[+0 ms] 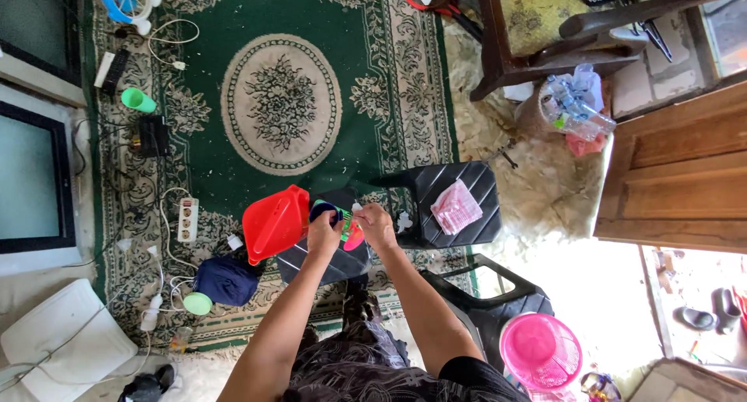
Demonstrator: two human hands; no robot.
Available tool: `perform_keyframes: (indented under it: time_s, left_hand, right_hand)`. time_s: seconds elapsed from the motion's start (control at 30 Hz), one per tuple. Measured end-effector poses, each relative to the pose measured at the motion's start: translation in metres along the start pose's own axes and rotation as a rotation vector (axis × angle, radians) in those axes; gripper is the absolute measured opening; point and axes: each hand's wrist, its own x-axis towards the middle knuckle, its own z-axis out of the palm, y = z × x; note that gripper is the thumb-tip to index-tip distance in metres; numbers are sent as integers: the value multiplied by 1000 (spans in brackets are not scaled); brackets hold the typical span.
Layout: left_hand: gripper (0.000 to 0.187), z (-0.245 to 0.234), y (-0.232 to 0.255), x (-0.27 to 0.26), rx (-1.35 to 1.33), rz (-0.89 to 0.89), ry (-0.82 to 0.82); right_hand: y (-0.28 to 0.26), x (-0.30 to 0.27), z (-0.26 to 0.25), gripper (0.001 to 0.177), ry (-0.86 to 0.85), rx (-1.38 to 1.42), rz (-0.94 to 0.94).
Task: Wiping spoons and forks with a cloth and arranging them on plates on a dining table.
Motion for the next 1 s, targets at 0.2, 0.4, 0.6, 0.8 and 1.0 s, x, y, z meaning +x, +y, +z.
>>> perform_keyframes:
  time_s: [0.2, 0.4, 0.6, 0.8, 1.0]
  left_hand:
    - [28, -18, 34, -5, 332, -77, -72]
    - [14, -19, 26, -14, 413, 128, 106]
    - [12, -26, 24, -22, 396, 218, 150]
    - [20, -27, 26, -25, 280, 335, 161]
    - [22, -44, 46, -42, 85, 415, 198]
  right_hand:
    - [-57, -11, -12, 14, 46, -312, -224]
    - [-89, -16, -15, 14, 89, -352, -198]
    - [-98, -21, -11, 15, 164, -302, -292]
    - [-86, -30, -10, 15, 244, -297, -284]
    - [-115, -39, -15, 14, 341, -269, -296]
